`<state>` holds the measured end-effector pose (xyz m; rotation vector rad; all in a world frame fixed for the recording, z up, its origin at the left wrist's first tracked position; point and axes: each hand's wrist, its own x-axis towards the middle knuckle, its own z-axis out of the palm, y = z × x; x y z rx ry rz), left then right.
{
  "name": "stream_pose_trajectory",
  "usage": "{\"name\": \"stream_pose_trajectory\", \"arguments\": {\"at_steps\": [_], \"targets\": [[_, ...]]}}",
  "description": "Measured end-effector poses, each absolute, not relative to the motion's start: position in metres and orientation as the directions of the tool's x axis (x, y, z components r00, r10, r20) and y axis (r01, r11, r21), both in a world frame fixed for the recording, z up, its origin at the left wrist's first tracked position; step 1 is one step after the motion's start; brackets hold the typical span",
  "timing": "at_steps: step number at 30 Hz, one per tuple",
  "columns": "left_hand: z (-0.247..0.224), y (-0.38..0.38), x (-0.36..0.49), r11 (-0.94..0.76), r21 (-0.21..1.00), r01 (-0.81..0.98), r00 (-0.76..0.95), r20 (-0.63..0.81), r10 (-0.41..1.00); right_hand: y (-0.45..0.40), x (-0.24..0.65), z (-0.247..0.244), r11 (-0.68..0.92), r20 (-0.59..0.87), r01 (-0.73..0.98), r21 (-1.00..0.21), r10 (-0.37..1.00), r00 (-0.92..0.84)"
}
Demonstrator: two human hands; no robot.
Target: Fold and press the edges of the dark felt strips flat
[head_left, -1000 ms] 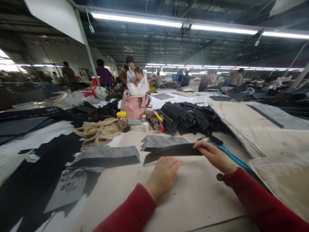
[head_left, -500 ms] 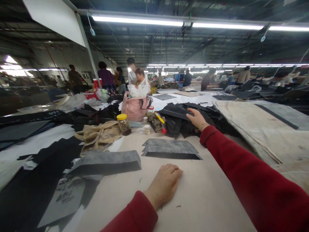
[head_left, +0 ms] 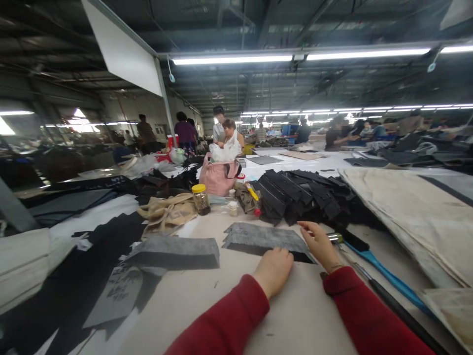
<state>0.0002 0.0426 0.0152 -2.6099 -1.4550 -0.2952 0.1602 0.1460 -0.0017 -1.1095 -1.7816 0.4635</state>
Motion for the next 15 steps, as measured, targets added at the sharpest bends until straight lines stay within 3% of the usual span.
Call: {"name": "stream_pose_trajectory", "arguments": {"at_steps": [4,8,11,15], "targets": [[0.016,0.057,0.018,-0.488,-0.090,0.868,0.497,0.158,0.853,0.154,0.170,-0.001,0.524,0.533,0.508,-0.684,0.834,-0.144],[0.014,0.059,0.018,-0.484,-0.082,0.871,0.491,0.182,0.852,0.143,0.170,0.017,0.580,0.574,0.509,-0.636,0.796,-0.192],[0.008,0.062,0.011,-0.413,0.040,0.910,0.391,0.254,0.885,0.121,0.163,0.039,0.642,0.571,0.512,-0.571,0.758,-0.315],[-0.001,0.071,0.001,-0.281,0.319,0.905,0.170,0.333,0.927,0.095,0.149,0.052,0.703,0.367,0.539,-0.464,0.706,-0.606]]}}
